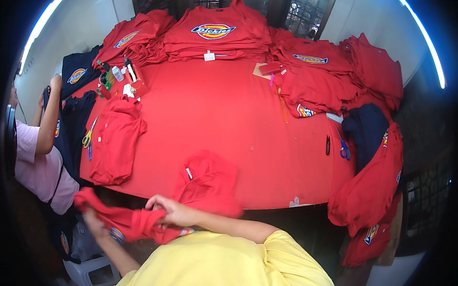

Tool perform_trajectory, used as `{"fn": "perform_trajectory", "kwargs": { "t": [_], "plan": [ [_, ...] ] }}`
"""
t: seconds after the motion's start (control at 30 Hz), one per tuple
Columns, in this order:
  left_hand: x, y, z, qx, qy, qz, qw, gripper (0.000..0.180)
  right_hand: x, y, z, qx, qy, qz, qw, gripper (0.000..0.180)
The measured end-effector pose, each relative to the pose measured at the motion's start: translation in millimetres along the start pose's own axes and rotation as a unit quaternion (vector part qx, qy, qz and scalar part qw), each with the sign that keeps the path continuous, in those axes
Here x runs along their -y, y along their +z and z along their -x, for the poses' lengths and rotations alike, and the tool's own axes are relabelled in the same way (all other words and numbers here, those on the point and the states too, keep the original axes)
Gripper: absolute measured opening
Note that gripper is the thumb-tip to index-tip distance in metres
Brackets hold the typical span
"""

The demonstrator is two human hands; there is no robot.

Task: The person folds red Dickies t-shirts one by one on a table, smoothing and aligning each shirt before folding it into a compact rectangle. The person occasionally uses a small tool to remove tags or threads from the shirts. A second person is visible in the background working on dark-colored shirts.

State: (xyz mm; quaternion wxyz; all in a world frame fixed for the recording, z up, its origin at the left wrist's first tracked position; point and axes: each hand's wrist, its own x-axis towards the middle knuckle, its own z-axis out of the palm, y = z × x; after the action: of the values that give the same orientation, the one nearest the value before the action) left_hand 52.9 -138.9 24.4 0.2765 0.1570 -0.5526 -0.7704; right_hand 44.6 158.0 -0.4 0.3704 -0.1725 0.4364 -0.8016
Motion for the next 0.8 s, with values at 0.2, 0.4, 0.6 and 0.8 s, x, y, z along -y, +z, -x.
{"fn": "perform_trajectory", "kwargs": {
  "t": [0.2,0.4,0.6,0.8],
  "plan": [
    [-157.7,20.2,1.4,-0.194,0.272,0.078,0.939,0.032,43.3,18.5,24.0,0.138,-0.017,0.178,0.974,0.009],
    [-125.2,82.8,30.8,0.096,0.337,-0.190,0.917,0.014,46.1,-5.7,53.1,-0.191,0.030,0.420,0.887,0.030],
    [5.3,98.0,66.5,0.427,-0.187,-0.193,0.864,0.020,42.1,-88.9,180.2,-0.635,-0.130,0.404,0.645,0.016],
    [7.6,118.9,65.1,0.473,-0.091,-0.219,0.849,0.025,23.2,-73.1,224.9,-0.388,0.014,0.325,0.862,0.021]
  ]
}}
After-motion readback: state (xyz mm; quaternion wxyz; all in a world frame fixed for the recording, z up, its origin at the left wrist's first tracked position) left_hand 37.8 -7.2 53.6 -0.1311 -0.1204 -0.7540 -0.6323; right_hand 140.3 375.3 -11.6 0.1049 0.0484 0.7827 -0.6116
